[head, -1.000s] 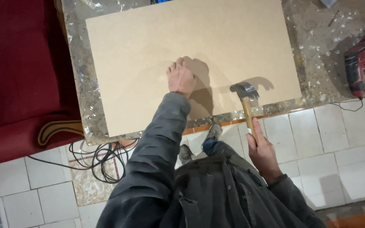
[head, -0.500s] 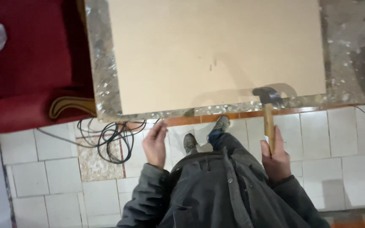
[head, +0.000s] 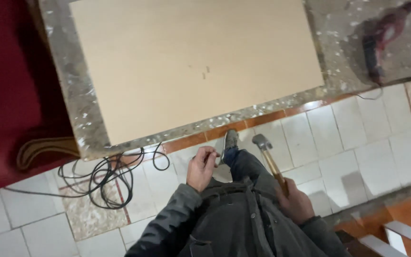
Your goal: The person hammers several nails into a rectangular piece of light-colored wood placed on a workbench. They repeatedly pick up nails, position them on the wood, and strike them with a hammer until they are driven in.
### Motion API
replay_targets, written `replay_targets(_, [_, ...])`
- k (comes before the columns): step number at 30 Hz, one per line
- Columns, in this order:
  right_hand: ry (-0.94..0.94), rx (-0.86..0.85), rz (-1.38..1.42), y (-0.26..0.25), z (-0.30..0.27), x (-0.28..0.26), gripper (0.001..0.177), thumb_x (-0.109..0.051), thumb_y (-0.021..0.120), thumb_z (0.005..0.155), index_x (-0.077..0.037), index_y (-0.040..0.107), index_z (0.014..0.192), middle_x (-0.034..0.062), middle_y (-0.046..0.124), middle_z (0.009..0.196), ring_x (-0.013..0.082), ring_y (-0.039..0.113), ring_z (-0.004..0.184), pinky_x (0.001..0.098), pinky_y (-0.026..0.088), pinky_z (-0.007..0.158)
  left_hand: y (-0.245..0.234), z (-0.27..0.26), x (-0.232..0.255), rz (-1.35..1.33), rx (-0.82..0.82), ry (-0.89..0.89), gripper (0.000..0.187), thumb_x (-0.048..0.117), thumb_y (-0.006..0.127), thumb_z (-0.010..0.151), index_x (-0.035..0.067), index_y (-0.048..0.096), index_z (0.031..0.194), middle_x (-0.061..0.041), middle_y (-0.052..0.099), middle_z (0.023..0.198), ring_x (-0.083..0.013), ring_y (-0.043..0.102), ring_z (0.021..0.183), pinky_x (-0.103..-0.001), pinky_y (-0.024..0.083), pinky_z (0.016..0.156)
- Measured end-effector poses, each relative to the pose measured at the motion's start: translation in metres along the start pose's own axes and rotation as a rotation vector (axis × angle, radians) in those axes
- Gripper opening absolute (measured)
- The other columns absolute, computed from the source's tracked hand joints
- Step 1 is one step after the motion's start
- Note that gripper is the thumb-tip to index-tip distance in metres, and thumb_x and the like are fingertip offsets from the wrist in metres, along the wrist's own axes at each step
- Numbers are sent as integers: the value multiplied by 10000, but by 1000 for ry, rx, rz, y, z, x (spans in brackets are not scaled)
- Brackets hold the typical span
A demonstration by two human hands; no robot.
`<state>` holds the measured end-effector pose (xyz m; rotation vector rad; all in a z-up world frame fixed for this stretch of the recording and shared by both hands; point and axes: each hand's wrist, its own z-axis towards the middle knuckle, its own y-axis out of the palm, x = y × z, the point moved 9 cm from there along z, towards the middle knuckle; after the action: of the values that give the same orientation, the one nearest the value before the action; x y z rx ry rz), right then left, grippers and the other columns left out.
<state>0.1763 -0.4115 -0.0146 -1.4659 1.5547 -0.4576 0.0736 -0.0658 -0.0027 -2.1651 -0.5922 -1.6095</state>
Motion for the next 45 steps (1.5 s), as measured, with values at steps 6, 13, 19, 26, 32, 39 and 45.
replay_targets(6, [-86,117,32,-19,0,4,525,-390,664,910,-81,520,1309,206,757,894,384,755,769,478,593,655,54,34,40,-8,-124,225,145,129,595,1035,23,577,1131,-95,757,965,-148,726,786,-304,600,688])
replay_targets(13, [-252,390,245,-75,22,12,521,-374,708,878,-36,543,1239,175,735,814,336,752,666,421,587,577,92,44,14,58,-99,146,143,142,605,1008,43,593,1111,-83,778,951,-158,751,792,-321,607,703])
replay_targets(19, [-165,343,328,-109,63,19,365,-378,717,909,-69,592,1057,145,706,682,337,741,620,425,573,571,126,43,25,329,-22,224,194,138,691,913,47,615,1066,-114,756,864,-161,752,749,-323,590,666])
replay_targets(26, [-142,140,312,-94,128,55,329,-394,750,850,-121,647,999,114,714,672,327,731,635,441,564,587,142,52,25,287,20,252,184,90,670,942,45,689,1120,-148,764,957,-225,759,852,-355,601,732])
replay_targets(32, [-112,83,413,-73,171,64,334,-378,787,819,-123,681,1008,118,716,646,269,718,598,406,572,599,130,76,46,318,133,106,176,135,704,939,57,706,1097,-134,769,858,-191,760,766,-320,596,693])
replay_targets(39, [-74,194,346,-101,201,52,414,-398,820,770,-139,702,1071,103,783,727,227,794,655,373,610,649,117,149,141,253,143,334,176,114,712,938,26,717,1091,-109,772,879,-160,740,776,-330,602,702])
replay_targets(45, [-16,347,290,-131,203,51,467,-395,834,746,-132,688,1104,130,771,741,273,789,689,391,604,664,128,261,179,310,89,369,207,176,719,937,52,696,1101,-131,763,898,-198,755,802,-331,609,692])
